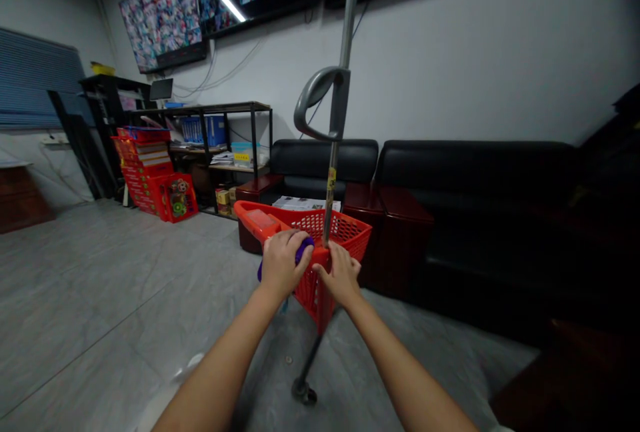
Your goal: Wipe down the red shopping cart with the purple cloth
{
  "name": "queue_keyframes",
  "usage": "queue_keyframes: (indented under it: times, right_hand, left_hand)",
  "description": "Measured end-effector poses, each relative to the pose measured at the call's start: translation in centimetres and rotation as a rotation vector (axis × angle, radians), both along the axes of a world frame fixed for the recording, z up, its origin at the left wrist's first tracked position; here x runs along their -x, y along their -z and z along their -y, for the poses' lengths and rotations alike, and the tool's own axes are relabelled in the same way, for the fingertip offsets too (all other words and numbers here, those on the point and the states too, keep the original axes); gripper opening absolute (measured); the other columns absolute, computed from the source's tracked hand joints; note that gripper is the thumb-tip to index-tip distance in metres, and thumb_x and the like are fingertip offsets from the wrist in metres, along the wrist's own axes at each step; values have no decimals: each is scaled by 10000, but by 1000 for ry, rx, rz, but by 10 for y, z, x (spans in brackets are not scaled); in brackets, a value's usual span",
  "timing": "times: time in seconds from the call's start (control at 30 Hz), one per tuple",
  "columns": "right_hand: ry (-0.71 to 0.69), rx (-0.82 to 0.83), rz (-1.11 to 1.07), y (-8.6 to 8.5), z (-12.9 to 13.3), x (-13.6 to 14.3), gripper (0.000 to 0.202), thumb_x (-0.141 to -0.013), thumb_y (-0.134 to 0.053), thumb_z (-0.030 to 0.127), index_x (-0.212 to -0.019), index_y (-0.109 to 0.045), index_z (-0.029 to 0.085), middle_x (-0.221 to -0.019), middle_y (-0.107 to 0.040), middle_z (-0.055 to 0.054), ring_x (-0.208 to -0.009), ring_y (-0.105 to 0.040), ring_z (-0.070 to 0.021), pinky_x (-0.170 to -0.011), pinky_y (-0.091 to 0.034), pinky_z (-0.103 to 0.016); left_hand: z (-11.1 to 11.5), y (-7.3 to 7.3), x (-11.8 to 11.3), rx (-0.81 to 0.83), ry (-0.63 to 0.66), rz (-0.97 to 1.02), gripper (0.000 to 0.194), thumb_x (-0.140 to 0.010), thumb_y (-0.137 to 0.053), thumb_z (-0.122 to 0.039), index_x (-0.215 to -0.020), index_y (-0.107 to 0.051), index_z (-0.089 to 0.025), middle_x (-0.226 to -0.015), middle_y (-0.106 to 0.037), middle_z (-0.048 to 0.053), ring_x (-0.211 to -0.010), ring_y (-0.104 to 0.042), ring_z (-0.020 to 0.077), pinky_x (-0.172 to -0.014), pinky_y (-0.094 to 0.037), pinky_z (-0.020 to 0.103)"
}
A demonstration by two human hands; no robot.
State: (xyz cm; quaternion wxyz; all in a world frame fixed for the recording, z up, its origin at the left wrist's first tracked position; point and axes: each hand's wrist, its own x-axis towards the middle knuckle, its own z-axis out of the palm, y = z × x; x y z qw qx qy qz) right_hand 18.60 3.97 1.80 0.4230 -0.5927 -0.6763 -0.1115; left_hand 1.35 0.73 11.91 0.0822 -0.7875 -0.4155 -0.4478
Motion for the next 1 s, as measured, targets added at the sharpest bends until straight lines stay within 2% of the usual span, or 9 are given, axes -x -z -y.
queue_keyframes:
  times: [0.1,0.23,0.37,0.5,0.6,0.67,0.73,0.87,1.0]
  right_hand:
    - [-1,34,-11,-12,7,7,735,-908,-309,698,-1420,-417,182,-1364,-535,-184,-1263,-465,-302,-998,-328,-507]
    - [31,48,-30,-28,16,34,745,-905,-316,707,-1391,-447,157,-1343,-551,-194,-1247,-466,-313,-986,-332,-514]
    - [32,76,18,-34,23,54,657,-937,-321,650,-1348,-497,169,-1314,-577,-173,-1215,-475,-302,-965,-365,-493]
    - [-72,70,124,-30,26,58,546,-965,-350,574,-1357,-498,223,-1330,-580,-110,-1246,-462,-254,-1026,-349,-477]
    - [-111,31,143,-26,26,59,515,-968,-400,513,-1408,-452,251,-1352,-568,-86,-1269,-455,-232,-1063,-341,-464]
    - [-153,22,146,-25,26,59,508,-973,-408,477,-1438,-419,273,-1354,-568,-78,-1254,-470,-223,-1049,-366,-440]
    - [-198,33,160,-24,24,57,507,-983,-392,463,-1457,-393,285,-1350,-572,-74,-1234,-487,-213,-1034,-383,-417]
    - [-175,77,140,-19,17,49,509,-996,-333,490,-1442,-417,259,-1308,-594,-78,-1193,-510,-209,-1027,-380,-403]
    - [-129,96,128,-14,12,49,537,-983,-339,533,-1430,-433,252,-1280,-598,-81,-1166,-505,-222,-1021,-367,-409]
  left_hand:
    - [-9,-1,7,-6,-20,1,280,-944,-496,-380,-1147,-613,-228,-1135,-670,75,-1082,-584,233,-954,-417,396]
    - [-23,-1,25,14,-57,85,257,-945,-491,-357,-1116,-621,-216,-1094,-684,67,-1046,-597,221,-930,-439,375]
    - [-23,10,37,-60,-207,252,260,-954,-472,-342,-1124,-616,-207,-1132,-678,85,-1086,-588,236,-963,-441,410]
    - [-15,40,40,-236,-302,298,272,-952,-484,-321,-1172,-602,-212,-1318,-597,124,-1280,-493,269,-1041,-402,460]
    - [-12,60,45,-330,-247,156,257,-927,-532,-285,-1167,-618,-252,-1372,-572,109,-1367,-421,280,-1086,-359,488]
    - [-13,64,52,-351,-146,13,257,-914,-558,-272,-1161,-628,-293,-1363,-591,77,-1365,-433,268,-1107,-340,488]
    - [-16,62,57,-337,-106,-22,261,-911,-568,-284,-1166,-626,-296,-1371,-587,72,-1358,-447,261,-1110,-343,482]
    - [-24,60,56,-286,-240,193,284,-932,-535,-304,-1198,-595,-225,-1434,-517,135,-1406,-378,283,-1101,-360,512]
    - [-36,87,46,-315,-262,170,251,-915,-566,-295,-1155,-615,-242,-1387,-560,128,-1428,-347,285,-1114,-345,539]
